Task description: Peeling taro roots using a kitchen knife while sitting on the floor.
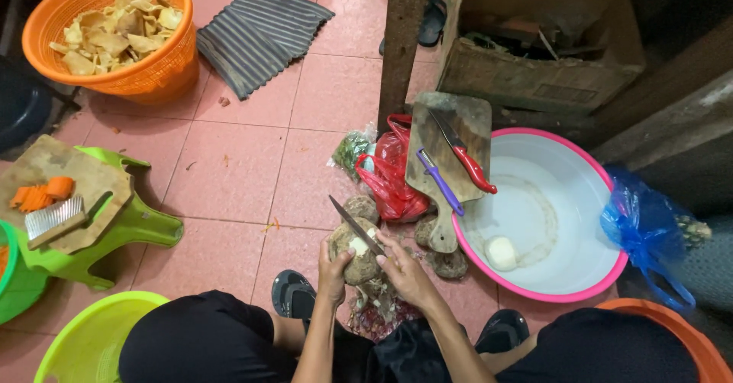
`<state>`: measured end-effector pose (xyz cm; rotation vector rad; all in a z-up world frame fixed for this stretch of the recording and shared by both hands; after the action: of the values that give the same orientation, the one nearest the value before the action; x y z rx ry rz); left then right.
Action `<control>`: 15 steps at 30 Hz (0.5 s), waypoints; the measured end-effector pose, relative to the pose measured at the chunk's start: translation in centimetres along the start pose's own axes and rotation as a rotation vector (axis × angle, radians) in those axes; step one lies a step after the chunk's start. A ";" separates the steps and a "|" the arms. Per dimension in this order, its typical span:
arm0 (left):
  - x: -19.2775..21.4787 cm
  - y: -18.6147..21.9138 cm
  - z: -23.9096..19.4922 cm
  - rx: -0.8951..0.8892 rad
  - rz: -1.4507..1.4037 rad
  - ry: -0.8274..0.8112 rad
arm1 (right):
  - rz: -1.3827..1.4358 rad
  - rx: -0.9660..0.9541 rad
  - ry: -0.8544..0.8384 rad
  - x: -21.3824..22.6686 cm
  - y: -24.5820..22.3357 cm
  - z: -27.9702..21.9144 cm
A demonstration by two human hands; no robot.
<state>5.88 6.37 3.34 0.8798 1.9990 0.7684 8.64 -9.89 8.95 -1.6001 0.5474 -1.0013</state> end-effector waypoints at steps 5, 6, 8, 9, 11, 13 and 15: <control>-0.5 -1.2 -0.7 -0.015 0.071 0.160 | -0.102 -0.060 0.127 1.1 1.1 -0.2; -0.7 -1.5 -0.5 -0.018 0.071 0.159 | -0.102 -0.057 0.129 1.0 1.1 0.0; -0.4 -2.5 -0.4 -0.016 -0.021 0.204 | -0.121 -0.056 0.167 1.0 1.4 -0.1; -0.5 -2.5 -1.1 -0.013 -0.020 0.204 | -0.121 -0.059 0.167 0.5 1.0 -0.2; -1.1 -2.0 -1.4 -0.020 -0.083 0.185 | -0.062 -0.019 0.398 1.5 -0.4 0.3; 1.0 -4.6 1.3 -0.027 -0.115 0.169 | 0.157 -0.027 0.411 1.2 5.2 0.9; 1.9 -5.8 2.5 -0.025 -0.148 0.156 | 0.376 -0.048 0.419 1.0 8.7 1.5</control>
<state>5.36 5.06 -3.12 0.6663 2.1593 0.7962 11.77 -12.25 1.00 -1.2633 1.1199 -1.0396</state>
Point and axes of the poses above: each hand's wrist, its own z-axis towards the middle knuckle, its own x-axis out of the back of the hand, y = z × x, the point moved 7 cm from there along z, towards the middle knuckle, and after that the axes turned 12 degrees about x, right-handed, at the moved point
